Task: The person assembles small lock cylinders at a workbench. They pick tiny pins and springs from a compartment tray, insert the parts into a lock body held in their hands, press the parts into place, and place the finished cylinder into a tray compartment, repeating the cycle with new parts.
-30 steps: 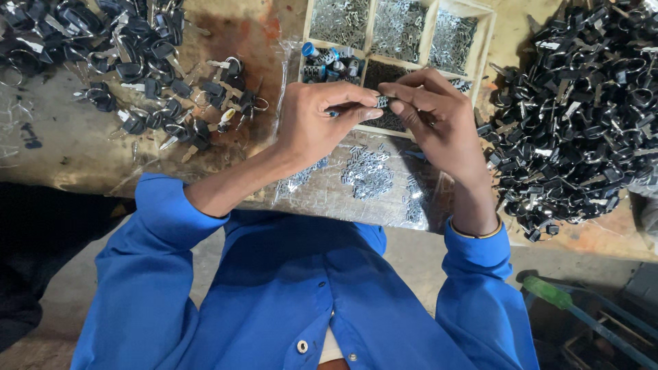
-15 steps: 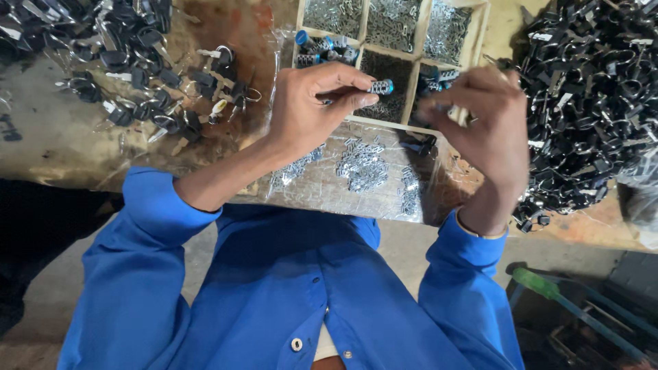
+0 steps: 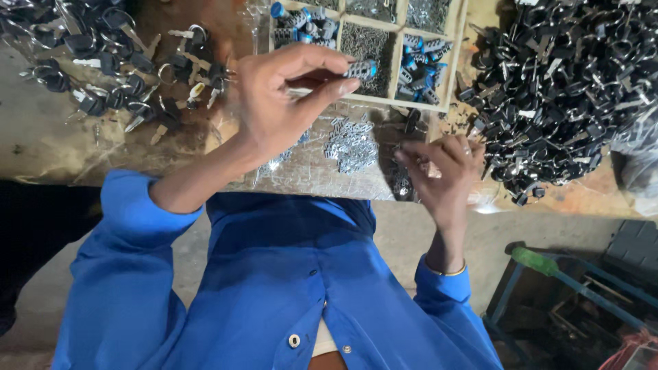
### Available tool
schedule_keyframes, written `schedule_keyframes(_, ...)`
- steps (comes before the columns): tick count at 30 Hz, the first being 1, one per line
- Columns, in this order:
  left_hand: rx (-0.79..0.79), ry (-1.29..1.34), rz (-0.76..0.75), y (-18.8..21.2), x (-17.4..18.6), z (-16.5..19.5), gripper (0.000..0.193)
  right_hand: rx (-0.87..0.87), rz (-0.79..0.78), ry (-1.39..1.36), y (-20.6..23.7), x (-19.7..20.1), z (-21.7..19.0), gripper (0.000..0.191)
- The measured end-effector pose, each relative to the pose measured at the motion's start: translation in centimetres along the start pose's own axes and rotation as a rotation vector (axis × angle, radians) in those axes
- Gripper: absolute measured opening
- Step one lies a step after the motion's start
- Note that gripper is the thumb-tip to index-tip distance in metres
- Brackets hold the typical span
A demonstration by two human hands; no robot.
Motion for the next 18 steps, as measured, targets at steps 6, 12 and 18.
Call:
schedule_keyframes(6, -0.06, -0.032, -0.021, 5.2, 0.3, 2.5, 0.014, 0.016, 0.027, -0.14, 4.4, -1.6, -3.1, 0.039)
schedule_keyframes(12, 0.263, 0.197, 0.066, 12.9, -1.9, 0.4, 0.018, 0.113, -0.04, 0.069, 5.7, -2.9, -4.9, 0.045)
schedule_keyframes(18, 0.431, 0.247, 0.133, 17.9, -4.6, -2.6, 0.027, 0.099, -0.088, 0.055, 6.6, -3.7, -4.3, 0.039)
Point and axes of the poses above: each hand's wrist, its own y-axis away from the middle knuckle, its own x-axis out of the back of the hand, z = x × y, the point moved 8 cm from there along -y, towards the middle knuckle, and after that the axes turned 5 degrees about -z, right-handed, at the moved point
